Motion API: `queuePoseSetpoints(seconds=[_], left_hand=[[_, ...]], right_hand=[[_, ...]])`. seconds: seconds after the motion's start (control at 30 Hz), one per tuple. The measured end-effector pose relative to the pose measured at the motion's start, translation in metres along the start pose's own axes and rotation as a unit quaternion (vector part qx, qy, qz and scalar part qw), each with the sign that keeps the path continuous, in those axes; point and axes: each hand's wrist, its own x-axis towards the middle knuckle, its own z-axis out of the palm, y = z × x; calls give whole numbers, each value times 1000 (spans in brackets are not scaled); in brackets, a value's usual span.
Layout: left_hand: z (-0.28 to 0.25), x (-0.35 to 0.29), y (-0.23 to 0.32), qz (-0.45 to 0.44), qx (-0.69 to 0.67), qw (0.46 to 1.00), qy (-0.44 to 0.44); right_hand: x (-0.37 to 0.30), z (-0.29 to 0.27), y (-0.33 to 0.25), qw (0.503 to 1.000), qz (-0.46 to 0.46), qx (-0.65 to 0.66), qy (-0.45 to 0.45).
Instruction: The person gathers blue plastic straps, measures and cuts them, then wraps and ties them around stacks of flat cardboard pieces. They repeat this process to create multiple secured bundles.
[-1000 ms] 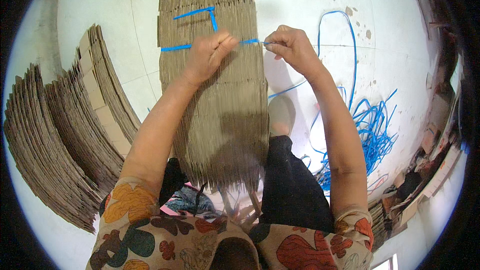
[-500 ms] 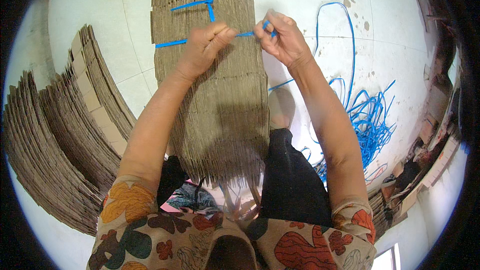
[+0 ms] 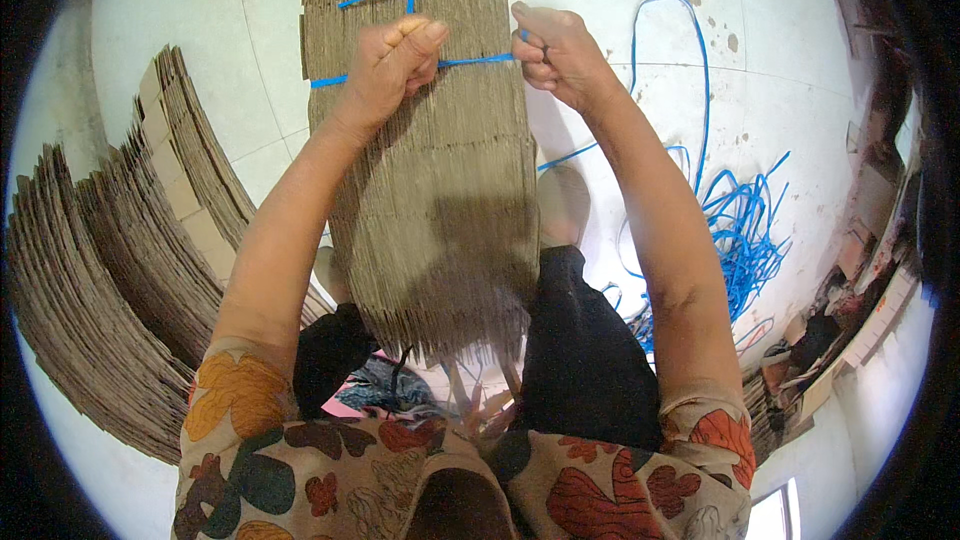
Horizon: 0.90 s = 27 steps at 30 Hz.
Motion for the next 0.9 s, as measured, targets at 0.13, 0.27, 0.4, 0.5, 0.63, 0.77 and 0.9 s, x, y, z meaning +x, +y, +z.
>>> queuePoseSetpoints(seconds=[0.13,0.27,0.4,0.5,0.63,0.77,0.9], left_hand=[[1,1,9,-35,56,998,-2],[83,23,27,233,274,933,-23],[132,19,31,194,395,893,-92],[80,-22,64,112,493,862,-41],[-6,-82,108,-125,515,816,230],[25,-87,82,195,491,831,172],[52,-18,69,289,642,708,63]], right_hand=[[1,-2,8,998,-10,42,43],[4,5,13,998,-4,51,41],[11,-4,16,996,-38,36,67],[20,-4,38,985,-12,104,134],[2,3,12,996,-1,77,53],[2,2,14,996,-3,67,56],[3,11,13,996,-17,58,60]])
